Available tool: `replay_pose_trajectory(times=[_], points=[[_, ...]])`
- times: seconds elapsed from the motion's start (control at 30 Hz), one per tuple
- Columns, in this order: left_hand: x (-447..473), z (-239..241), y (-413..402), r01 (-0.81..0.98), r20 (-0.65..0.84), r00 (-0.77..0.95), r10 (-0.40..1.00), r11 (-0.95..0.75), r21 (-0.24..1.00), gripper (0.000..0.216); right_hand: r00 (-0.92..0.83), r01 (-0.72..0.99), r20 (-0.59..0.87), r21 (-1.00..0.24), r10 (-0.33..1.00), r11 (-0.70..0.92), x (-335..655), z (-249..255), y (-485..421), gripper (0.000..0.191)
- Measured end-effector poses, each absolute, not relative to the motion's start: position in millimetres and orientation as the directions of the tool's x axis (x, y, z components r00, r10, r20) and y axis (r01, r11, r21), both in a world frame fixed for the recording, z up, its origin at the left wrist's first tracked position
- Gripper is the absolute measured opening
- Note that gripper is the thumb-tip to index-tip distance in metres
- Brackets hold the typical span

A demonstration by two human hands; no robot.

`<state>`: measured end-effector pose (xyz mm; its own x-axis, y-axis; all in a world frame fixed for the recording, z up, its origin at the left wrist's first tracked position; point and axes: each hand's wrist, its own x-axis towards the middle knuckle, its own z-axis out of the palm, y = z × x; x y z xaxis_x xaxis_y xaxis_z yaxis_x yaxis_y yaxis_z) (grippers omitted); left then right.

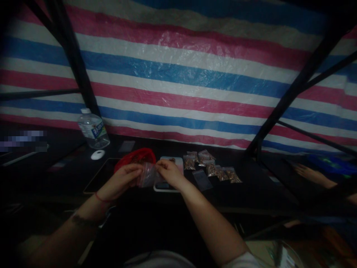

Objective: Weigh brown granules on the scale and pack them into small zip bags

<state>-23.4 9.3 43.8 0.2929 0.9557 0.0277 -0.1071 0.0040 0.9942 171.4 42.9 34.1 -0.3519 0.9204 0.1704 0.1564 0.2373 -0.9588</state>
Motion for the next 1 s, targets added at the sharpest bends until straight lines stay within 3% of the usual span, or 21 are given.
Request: replay_pose_trajectory(times=[0.27,0.43,0.5,0.6,0.7,0.8,0.9,1.0], points=[[-30.2,46.3,11.0,-0.14,0.057,0.277,0.959,-0.018,0.99,0.025,-0.413,0.207,0.226,-0.92,0.882,0.332,146.6,42.2,54.9,0.012],[-32.0,48.3,16.2,-0.051,0.19,0.032,0.981,-0.188,0.981,0.031,-0.068,0.374,0.515,-0.781,0.854,0.5,137.8,52.8,40.1,0.018],[-32.9,49.7,17.2,0.078,0.273,-0.002,0.962,-0.272,0.959,0.03,-0.128,0.422,0.565,-0.713,0.815,0.56,134.6,55.1,29.9,0.025],[-33.7,50.7,16.3,0.238,0.376,0.12,0.919,-0.395,0.887,0.025,-0.346,0.426,0.513,-0.66,0.785,0.619,129.9,53.2,21.4,0.03],[-33.8,51.4,13.5,0.326,0.401,0.224,0.888,-0.456,0.828,0.023,-0.434,0.434,0.445,-0.659,0.784,0.614,130.8,48.7,23.6,0.016],[-34.1,53.5,10.7,0.378,0.376,0.29,0.88,-0.466,0.8,0.024,-0.492,0.384,0.371,-0.719,0.787,0.579,137.4,44.8,30.3,0.019],[-34.0,55.4,8.8,0.415,0.387,0.31,0.868,-0.49,0.766,0.025,-0.45,0.344,0.315,-0.802,0.836,0.488,142.6,41.3,35.0,0.023],[-33.2,54.7,8.5,0.481,0.39,0.257,0.884,-0.467,0.742,0.022,-0.304,0.392,0.336,-0.809,0.892,0.438,142.4,38.8,36.3,0.017]])
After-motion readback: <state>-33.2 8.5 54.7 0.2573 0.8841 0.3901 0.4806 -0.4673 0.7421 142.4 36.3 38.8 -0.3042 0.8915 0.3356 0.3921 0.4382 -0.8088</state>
